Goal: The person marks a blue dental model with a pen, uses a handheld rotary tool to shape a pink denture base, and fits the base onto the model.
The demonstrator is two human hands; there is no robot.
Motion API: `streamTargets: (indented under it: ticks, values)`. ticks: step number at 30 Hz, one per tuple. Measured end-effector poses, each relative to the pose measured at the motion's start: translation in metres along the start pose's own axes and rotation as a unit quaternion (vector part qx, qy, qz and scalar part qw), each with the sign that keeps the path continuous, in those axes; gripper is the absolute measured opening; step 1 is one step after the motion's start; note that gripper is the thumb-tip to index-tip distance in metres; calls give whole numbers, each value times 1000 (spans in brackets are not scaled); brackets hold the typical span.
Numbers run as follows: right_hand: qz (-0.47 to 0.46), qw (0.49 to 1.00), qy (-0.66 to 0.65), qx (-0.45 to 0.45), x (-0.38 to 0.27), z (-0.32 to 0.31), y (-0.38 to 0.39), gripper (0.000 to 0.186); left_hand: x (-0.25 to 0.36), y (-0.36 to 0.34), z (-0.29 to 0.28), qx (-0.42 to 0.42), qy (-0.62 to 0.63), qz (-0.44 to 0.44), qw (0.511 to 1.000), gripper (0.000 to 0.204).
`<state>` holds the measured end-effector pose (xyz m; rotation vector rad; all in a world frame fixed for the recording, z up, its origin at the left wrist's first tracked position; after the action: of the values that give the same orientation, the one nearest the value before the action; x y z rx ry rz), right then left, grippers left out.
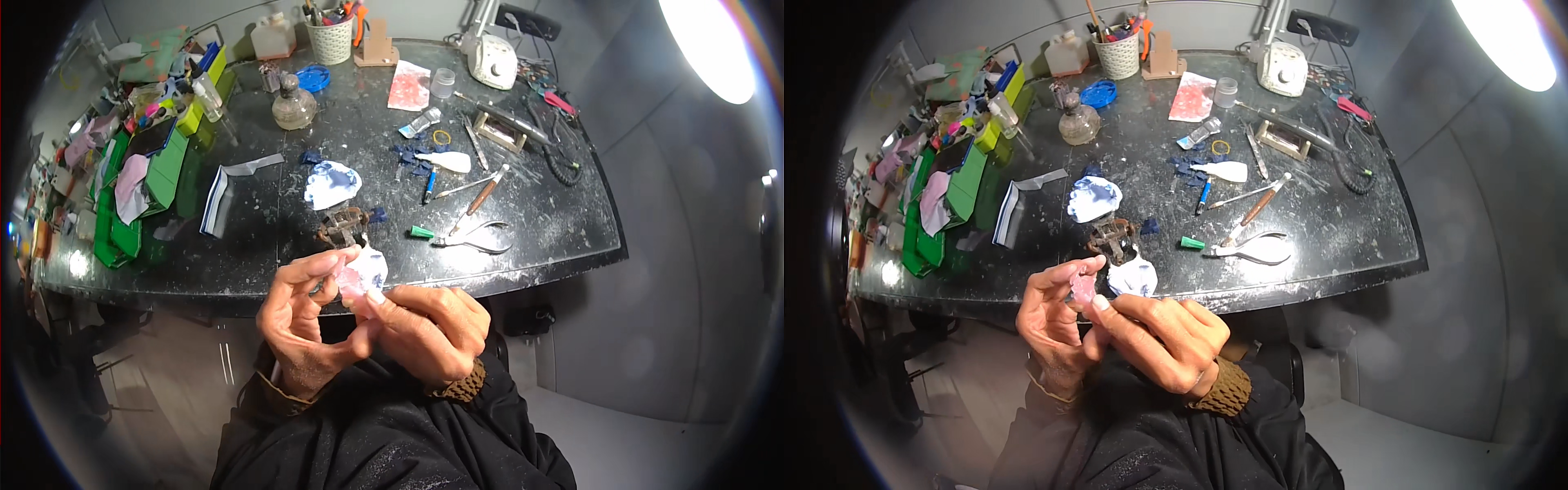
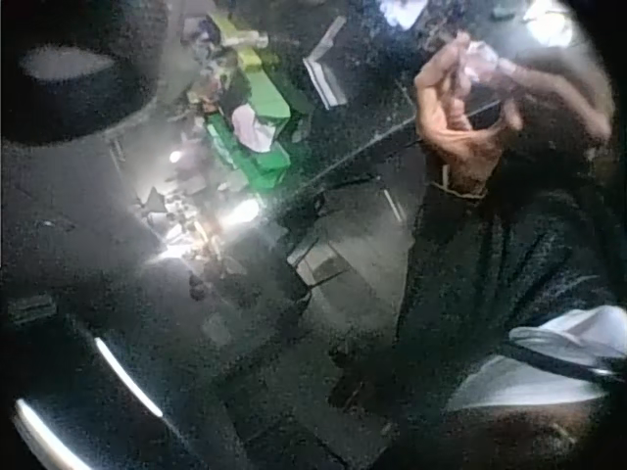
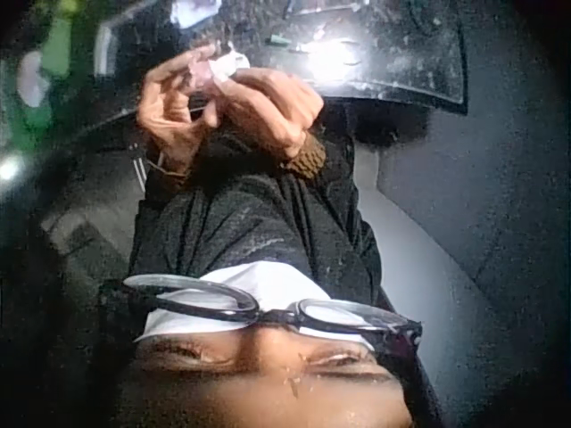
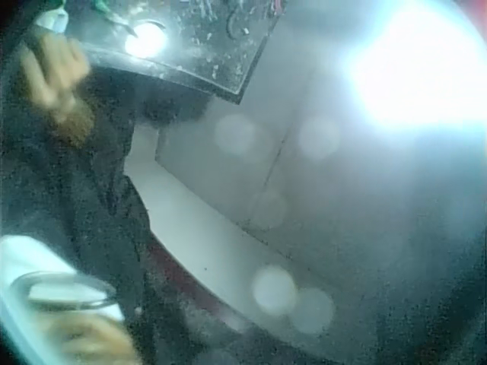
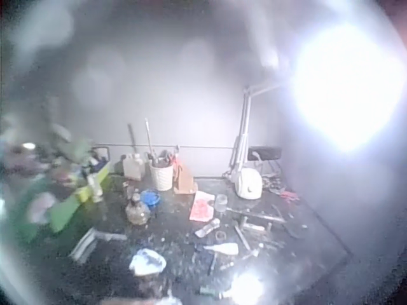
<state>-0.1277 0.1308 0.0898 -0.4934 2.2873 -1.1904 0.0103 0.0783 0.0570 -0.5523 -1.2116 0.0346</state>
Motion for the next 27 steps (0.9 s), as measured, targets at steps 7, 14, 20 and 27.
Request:
streamTargets:
  ticks: [7, 14, 20, 27]
  values:
    - [57, 992, -6, 109, 24, -12, 2, 39, -1, -5, 8, -6, 43, 11, 999, 63]
    - [115, 952, 284, 25, 199, -53, -37, 20, 2, -14, -16, 72, -79, 66, 992, 53]
    - [141, 910, 319, -225, 359, -31, -19, 33, -25, -23, -83, 73, -498, 24, 864, 42]
    - [1, 895, 393, -212, 340, -8, -26, 31, -40, -16, -84, -19, -561, -42, 826, 50]
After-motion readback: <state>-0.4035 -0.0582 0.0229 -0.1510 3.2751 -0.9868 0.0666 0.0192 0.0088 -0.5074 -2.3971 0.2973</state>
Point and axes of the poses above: each hand's wrist, its own y-axis away from the middle knuckle, its own z-axis out of the palm, x = y × z, the point moved 4 cm from there along -y, towards the middle knuckle, and after that the axes turned 5 degrees about y, right-handed, at the moved point
